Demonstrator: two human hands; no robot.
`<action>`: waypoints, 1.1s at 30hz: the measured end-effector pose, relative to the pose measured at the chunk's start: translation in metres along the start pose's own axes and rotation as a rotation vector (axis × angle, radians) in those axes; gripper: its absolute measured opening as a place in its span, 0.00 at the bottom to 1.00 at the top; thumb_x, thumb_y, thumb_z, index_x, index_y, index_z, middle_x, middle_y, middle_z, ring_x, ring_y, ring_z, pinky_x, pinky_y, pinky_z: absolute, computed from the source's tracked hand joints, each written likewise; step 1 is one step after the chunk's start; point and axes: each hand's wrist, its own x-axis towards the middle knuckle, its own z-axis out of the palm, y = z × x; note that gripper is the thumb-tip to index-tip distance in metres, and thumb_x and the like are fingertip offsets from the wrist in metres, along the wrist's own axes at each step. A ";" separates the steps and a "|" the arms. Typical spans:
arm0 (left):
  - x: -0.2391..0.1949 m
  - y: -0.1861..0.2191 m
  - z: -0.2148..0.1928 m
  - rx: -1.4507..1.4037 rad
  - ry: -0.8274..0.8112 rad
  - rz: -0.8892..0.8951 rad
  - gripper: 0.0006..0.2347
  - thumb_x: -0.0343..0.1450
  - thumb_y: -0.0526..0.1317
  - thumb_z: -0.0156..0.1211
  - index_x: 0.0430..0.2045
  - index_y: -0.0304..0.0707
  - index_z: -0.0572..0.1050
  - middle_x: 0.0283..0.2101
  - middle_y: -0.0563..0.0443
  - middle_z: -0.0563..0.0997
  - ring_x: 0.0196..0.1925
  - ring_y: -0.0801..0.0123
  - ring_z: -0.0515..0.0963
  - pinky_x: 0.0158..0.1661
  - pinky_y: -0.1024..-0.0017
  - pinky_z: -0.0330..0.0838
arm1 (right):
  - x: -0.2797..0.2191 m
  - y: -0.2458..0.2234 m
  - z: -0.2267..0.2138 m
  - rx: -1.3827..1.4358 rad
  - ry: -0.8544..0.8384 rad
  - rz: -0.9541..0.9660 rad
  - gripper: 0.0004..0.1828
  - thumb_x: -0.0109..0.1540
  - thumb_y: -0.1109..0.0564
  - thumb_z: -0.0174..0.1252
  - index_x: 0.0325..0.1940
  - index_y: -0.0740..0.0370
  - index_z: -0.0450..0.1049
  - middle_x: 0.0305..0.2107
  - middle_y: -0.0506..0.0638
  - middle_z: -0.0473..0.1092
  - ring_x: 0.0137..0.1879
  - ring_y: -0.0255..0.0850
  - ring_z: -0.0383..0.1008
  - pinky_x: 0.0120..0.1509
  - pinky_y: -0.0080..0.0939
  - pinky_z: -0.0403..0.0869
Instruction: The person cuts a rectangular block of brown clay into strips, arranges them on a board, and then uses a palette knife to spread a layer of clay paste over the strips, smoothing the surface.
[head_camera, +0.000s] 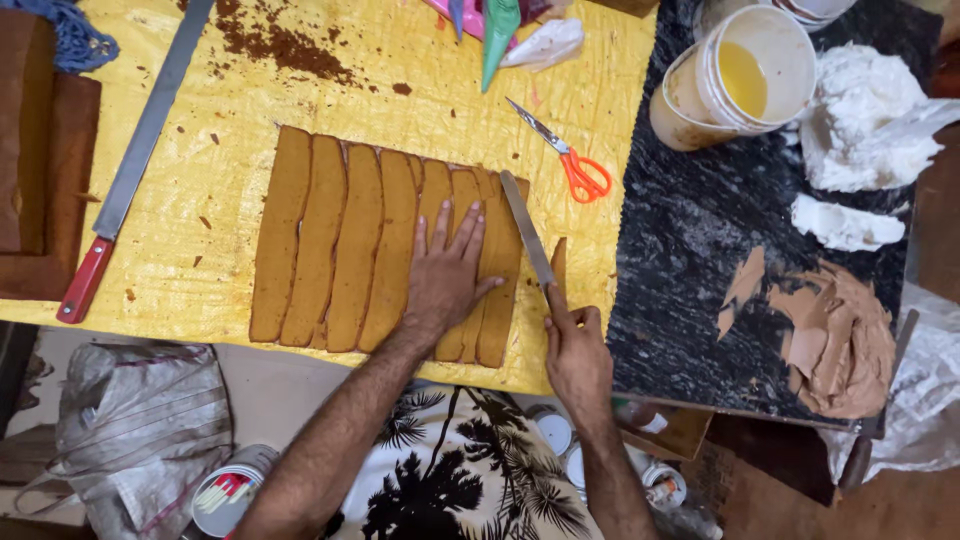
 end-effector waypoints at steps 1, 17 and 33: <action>-0.001 0.000 0.001 -0.015 0.004 -0.005 0.42 0.67 0.66 0.56 0.71 0.35 0.56 0.78 0.51 0.48 0.78 0.47 0.42 0.71 0.41 0.36 | 0.000 -0.002 0.004 -0.047 0.000 -0.012 0.25 0.69 0.52 0.51 0.72 0.46 0.66 0.38 0.57 0.67 0.33 0.48 0.74 0.35 0.51 0.78; -0.004 0.000 0.005 -0.033 -0.018 0.018 0.43 0.68 0.65 0.56 0.72 0.30 0.53 0.78 0.47 0.46 0.79 0.48 0.38 0.72 0.40 0.31 | -0.018 -0.014 -0.032 -0.141 -0.107 0.055 0.24 0.71 0.57 0.50 0.72 0.45 0.68 0.37 0.54 0.67 0.33 0.45 0.74 0.33 0.46 0.79; -0.004 0.004 0.005 0.019 -0.059 0.086 0.41 0.70 0.67 0.52 0.72 0.36 0.53 0.78 0.51 0.47 0.79 0.46 0.40 0.70 0.32 0.31 | 0.010 0.142 0.029 -0.411 0.571 0.010 0.22 0.60 0.50 0.64 0.58 0.48 0.77 0.51 0.57 0.72 0.50 0.50 0.71 0.51 0.49 0.73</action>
